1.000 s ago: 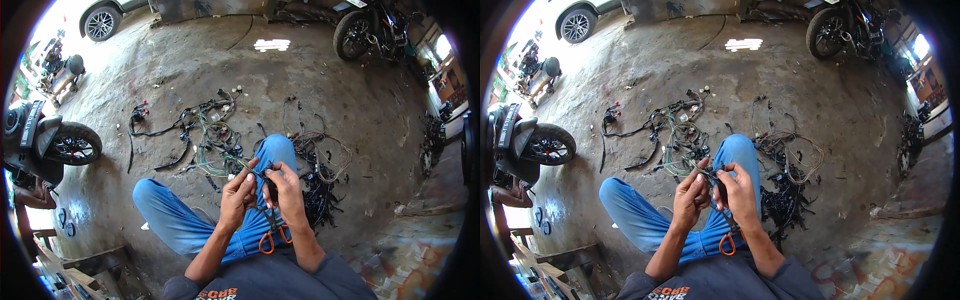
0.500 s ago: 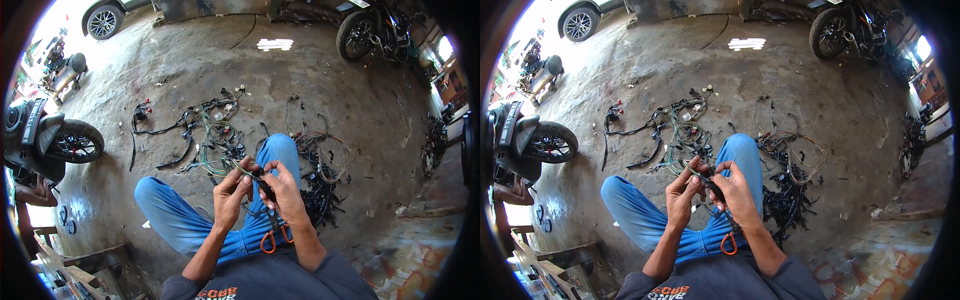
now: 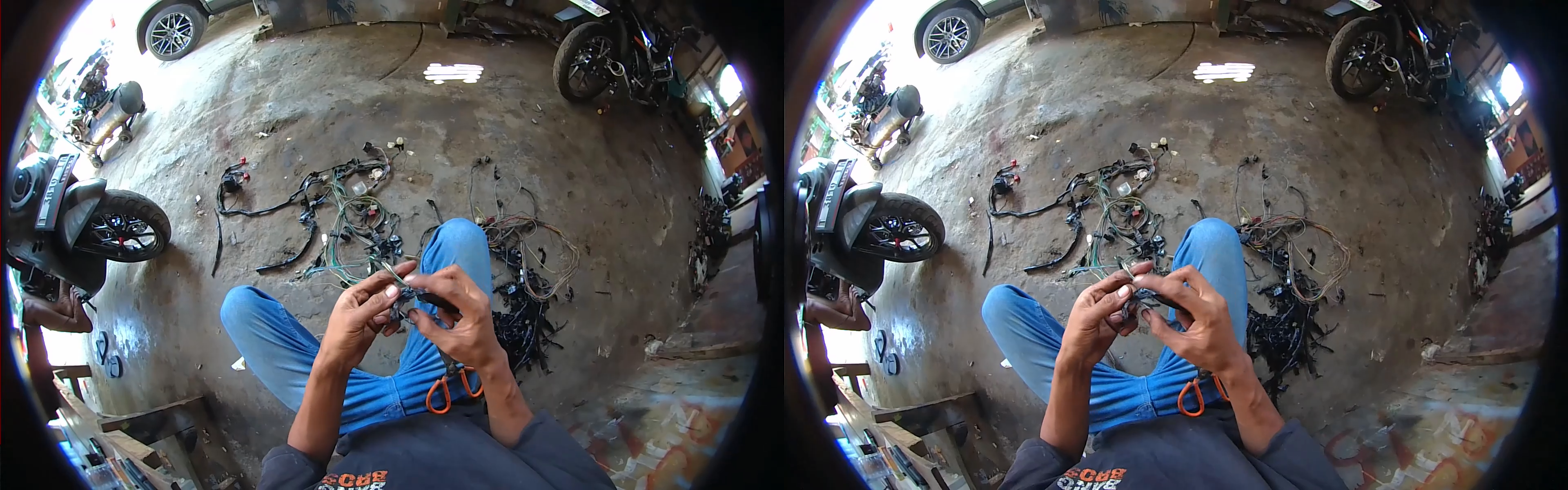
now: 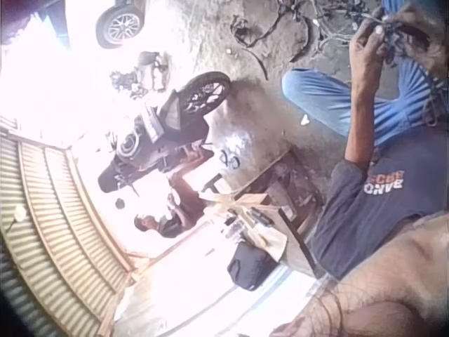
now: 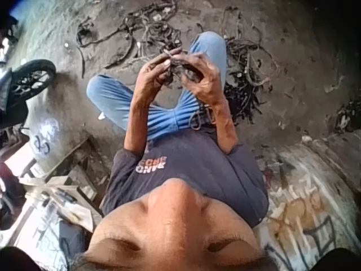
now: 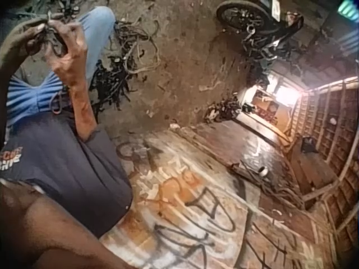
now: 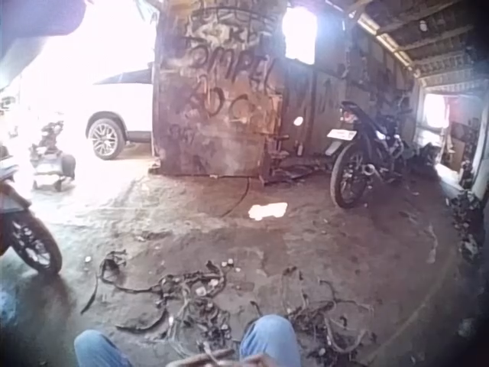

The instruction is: Repairing or modifying a motorcycle wiring harness by cutting tape and wires using scissors.

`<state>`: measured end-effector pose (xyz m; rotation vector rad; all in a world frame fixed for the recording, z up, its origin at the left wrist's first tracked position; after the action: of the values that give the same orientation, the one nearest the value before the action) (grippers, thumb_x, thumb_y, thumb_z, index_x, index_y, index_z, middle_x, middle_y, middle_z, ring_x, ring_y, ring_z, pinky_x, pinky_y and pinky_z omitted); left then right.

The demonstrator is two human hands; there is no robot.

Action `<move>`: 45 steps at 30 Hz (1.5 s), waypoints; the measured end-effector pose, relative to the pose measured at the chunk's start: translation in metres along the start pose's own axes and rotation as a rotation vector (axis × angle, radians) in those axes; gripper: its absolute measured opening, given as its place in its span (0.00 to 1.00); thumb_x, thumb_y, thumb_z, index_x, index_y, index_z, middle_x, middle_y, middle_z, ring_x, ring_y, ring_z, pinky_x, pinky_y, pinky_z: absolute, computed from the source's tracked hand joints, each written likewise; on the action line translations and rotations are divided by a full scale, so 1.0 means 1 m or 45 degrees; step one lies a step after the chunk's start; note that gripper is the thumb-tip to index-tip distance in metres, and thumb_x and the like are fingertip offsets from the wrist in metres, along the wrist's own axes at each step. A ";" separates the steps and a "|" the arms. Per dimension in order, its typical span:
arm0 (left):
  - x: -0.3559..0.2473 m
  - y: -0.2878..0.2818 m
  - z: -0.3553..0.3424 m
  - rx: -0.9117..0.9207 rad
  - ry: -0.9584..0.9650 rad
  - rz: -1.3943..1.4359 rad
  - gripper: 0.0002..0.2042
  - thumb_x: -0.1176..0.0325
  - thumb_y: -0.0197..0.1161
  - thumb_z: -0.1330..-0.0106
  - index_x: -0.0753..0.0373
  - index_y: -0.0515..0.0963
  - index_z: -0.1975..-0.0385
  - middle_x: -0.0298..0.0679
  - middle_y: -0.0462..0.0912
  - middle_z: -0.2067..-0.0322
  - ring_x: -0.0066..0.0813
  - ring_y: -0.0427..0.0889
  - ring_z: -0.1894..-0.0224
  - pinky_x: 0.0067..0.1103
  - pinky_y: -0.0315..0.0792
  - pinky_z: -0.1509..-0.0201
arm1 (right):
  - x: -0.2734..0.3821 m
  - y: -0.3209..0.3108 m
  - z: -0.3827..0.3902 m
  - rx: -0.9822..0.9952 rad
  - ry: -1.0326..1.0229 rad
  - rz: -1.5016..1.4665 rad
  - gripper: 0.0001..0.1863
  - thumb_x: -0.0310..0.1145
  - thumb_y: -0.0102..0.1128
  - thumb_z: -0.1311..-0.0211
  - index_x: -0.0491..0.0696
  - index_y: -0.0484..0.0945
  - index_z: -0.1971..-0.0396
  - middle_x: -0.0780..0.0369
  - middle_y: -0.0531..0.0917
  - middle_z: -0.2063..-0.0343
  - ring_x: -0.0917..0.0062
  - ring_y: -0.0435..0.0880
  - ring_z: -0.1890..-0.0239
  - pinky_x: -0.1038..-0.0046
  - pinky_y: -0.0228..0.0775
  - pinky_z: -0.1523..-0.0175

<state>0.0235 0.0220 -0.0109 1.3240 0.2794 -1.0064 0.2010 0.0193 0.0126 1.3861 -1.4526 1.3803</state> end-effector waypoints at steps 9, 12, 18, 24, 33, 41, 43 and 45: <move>0.025 -0.003 -0.008 -0.129 0.039 0.030 0.14 0.62 0.58 0.24 0.66 0.77 0.48 0.26 0.69 0.75 0.12 0.66 0.76 0.15 0.65 0.72 | -0.015 0.017 -0.002 -0.422 -0.127 -0.051 0.06 0.25 0.67 0.36 0.43 0.82 0.60 0.69 0.80 0.66 0.89 0.75 0.73 0.85 0.64 0.74; 0.029 0.000 -0.011 -0.175 0.077 0.032 0.09 0.65 0.59 0.25 0.65 0.77 0.57 0.29 0.74 0.73 0.16 0.72 0.73 0.17 0.69 0.70 | -0.030 0.020 0.002 -0.446 0.256 -0.494 0.06 0.27 0.63 0.32 0.41 0.79 0.60 0.70 0.79 0.71 0.87 0.78 0.68 0.86 0.68 0.72; 0.035 0.001 -0.015 -0.144 0.302 -0.088 0.09 0.66 0.60 0.26 0.65 0.78 0.58 0.34 0.80 0.66 0.20 0.76 0.68 0.20 0.73 0.62 | -0.030 0.014 0.002 -0.436 0.693 -0.668 0.11 0.36 0.61 0.29 0.44 0.73 0.65 0.68 0.75 0.81 0.85 0.75 0.88 0.81 0.61 0.87; 0.041 -0.010 -0.021 -0.131 0.456 -0.202 0.07 0.68 0.62 0.27 0.66 0.78 0.59 0.35 0.81 0.61 0.22 0.78 0.62 0.21 0.74 0.54 | -0.039 0.008 0.001 -0.295 0.872 -0.660 0.10 0.35 0.59 0.29 0.45 0.72 0.66 0.68 0.73 0.84 0.85 0.72 0.91 0.82 0.54 0.91; 0.039 -0.004 -0.018 -0.110 0.506 -0.273 0.10 0.65 0.60 0.25 0.67 0.75 0.57 0.37 0.82 0.61 0.25 0.82 0.52 0.23 0.75 0.46 | -0.044 -0.005 0.000 0.098 0.989 -0.775 0.09 0.26 0.59 0.32 0.46 0.67 0.59 0.63 0.74 0.69 0.85 0.76 0.86 0.84 0.52 0.90; 0.034 -0.005 -0.018 -0.261 0.529 -0.520 0.09 0.65 0.57 0.23 0.65 0.75 0.58 0.30 0.76 0.69 0.15 0.73 0.68 0.16 0.68 0.62 | -0.039 0.002 0.004 -0.150 0.756 -0.642 0.11 0.23 0.58 0.33 0.46 0.66 0.56 0.62 0.72 0.60 0.86 0.75 0.83 0.83 0.60 0.84; 0.032 -0.004 -0.021 -0.260 0.521 -0.445 0.09 0.65 0.57 0.23 0.65 0.75 0.59 0.30 0.75 0.70 0.15 0.72 0.68 0.16 0.67 0.63 | -0.035 0.004 0.007 -0.165 0.720 -0.616 0.12 0.22 0.58 0.33 0.46 0.66 0.55 0.63 0.72 0.59 0.87 0.74 0.82 0.84 0.62 0.81; 0.032 -0.005 -0.021 -0.262 0.449 -0.289 0.09 0.64 0.55 0.22 0.65 0.74 0.59 0.29 0.74 0.71 0.14 0.71 0.69 0.15 0.67 0.63 | -0.029 0.007 0.008 -0.152 0.491 -0.687 0.15 0.20 0.59 0.37 0.45 0.70 0.51 0.63 0.71 0.58 0.88 0.72 0.78 0.85 0.65 0.74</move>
<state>0.0458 0.0271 -0.0417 1.2947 0.7953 -0.8985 0.2016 0.0174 -0.0181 1.2292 -0.8158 1.1076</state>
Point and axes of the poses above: each hand's wrist, its own z-axis away from the middle knuckle, its own y-axis out of the palm, x = y × z, the point moved 2 cm from there along -z, towards the middle knuckle
